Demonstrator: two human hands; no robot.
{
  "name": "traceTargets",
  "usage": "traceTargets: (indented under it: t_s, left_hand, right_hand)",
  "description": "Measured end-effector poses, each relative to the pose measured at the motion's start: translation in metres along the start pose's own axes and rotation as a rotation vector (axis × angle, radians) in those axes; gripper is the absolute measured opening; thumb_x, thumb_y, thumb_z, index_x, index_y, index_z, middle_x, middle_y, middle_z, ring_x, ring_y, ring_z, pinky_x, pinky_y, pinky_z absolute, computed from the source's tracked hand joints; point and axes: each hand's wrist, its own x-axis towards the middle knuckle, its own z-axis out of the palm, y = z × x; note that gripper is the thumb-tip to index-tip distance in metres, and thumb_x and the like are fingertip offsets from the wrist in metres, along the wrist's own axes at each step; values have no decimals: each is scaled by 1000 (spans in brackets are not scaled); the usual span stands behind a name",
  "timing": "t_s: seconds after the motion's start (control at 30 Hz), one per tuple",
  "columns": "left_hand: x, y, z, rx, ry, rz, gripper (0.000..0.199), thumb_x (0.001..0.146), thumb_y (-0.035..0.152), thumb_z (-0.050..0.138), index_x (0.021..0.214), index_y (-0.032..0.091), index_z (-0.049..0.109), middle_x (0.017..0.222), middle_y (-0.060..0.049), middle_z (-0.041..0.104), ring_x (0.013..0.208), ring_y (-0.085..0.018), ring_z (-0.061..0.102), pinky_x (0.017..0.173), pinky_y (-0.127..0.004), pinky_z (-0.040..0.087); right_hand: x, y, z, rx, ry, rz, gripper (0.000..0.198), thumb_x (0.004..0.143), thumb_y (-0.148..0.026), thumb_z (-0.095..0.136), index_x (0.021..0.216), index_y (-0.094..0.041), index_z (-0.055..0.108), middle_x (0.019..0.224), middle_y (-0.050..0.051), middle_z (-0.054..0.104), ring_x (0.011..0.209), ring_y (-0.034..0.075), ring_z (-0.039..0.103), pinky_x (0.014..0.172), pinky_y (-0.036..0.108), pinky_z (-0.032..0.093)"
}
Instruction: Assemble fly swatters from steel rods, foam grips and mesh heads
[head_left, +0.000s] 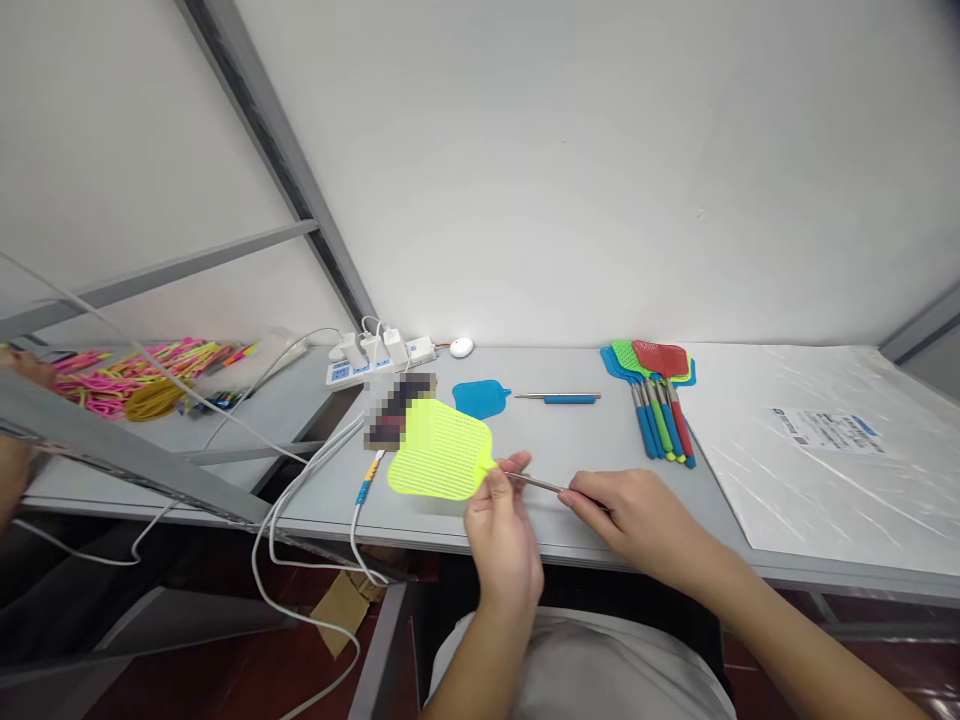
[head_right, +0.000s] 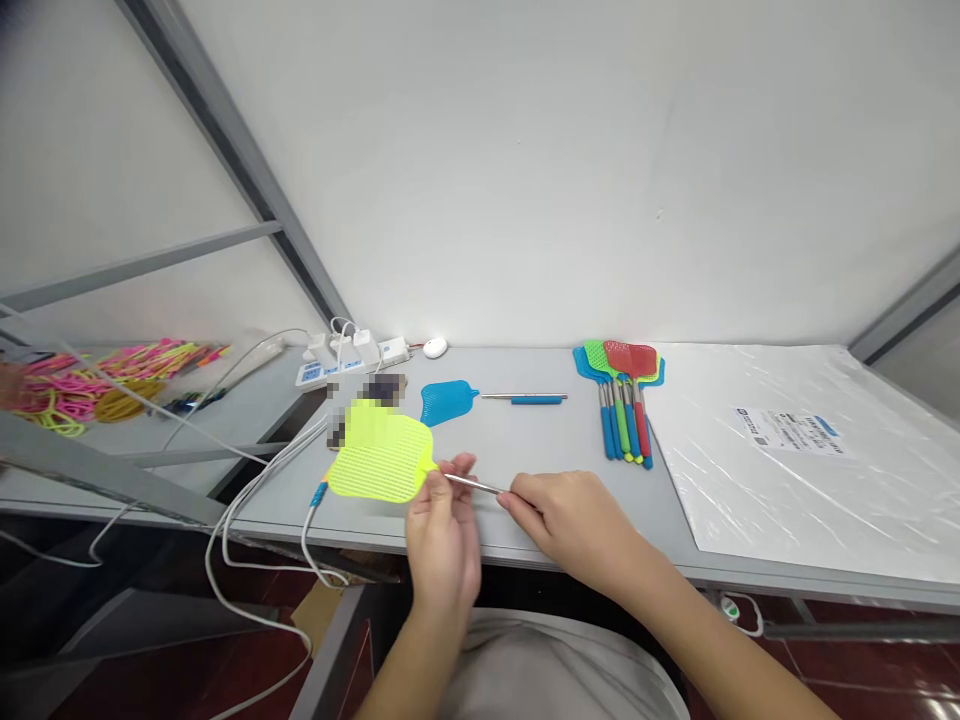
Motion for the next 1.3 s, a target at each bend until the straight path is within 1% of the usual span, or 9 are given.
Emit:
traceTargets:
  t_s: [0.13,0.3,0.4,0.5,0.6,0.77,1.03,1.2,1.3]
  left_hand:
    - [23,20,-8,-68,65,76,22,82,38,66,86,17,64,91,-4,69,93,-15,66,90,-32,46]
    - [26,28,-7,-105,0,140,20,84,37,64,85,16,64,85,-1,65,78,-10,62,84,-28,48]
    - [13,21,1,-67,-66,70,21,86,38,61,90,18,64,86,-2,66,79,-12,63,83,-29,49]
    - [-5,10,8,29,-216,-74,26,89,40,55,93,17,65,94,-7,68,84,-15,64,85,-32,49]
    - [-15,3,9,113,-292,-68,28,92,39,51,87,16,66,92,-8,69,88,-18,65,87,-34,48]
    - [-2,11,2,131,-206,58,25,88,38,57,82,16,66,83,-5,67,80,-17,66,80,-32,52]
    - [29,38,-3,-11,-76,171,20,84,34,64,80,15,65,79,-1,63,73,-12,65,76,-29,56]
    - [20,30,6,-54,-63,81,22,86,39,60,86,17,63,83,-2,66,77,-14,67,77,-30,55]
    - [2,15,15,-12,-129,-16,23,87,40,58,94,18,61,95,-5,68,84,-17,68,79,-33,54]
  right_hand:
    - [-15,10,0,-102,-3,-4,39,99,-39,33,70,-22,53,60,-2,58,52,12,51,54,26,28]
    - [-20,16,2,-295,57,-59,36,100,-38,34,75,-20,53,62,-1,60,53,13,52,55,28,23]
    - [-13,16,1,-385,106,-115,36,100,-37,34,75,-20,54,63,-1,60,53,13,52,54,30,20]
    - [-5,12,-1,-429,146,-165,35,99,-36,35,74,-19,54,62,0,59,52,13,51,54,30,17]
    - [-1,8,-2,-435,158,-175,35,99,-36,36,73,-19,52,60,-1,58,50,13,50,54,30,16]
    - [-10,18,1,-439,190,-150,35,99,-38,35,73,-20,50,56,-4,56,46,12,46,53,30,16]
    - [-49,68,-8,-542,253,-127,39,99,-40,36,66,-20,46,53,-4,49,46,11,39,55,28,21]
    - [-57,73,-15,-588,322,-98,38,98,-40,39,66,-20,47,58,-3,51,49,12,39,56,28,23]
    - [-50,66,-19,-578,358,-80,33,98,-38,41,72,-20,51,63,-2,53,54,13,44,56,28,23]
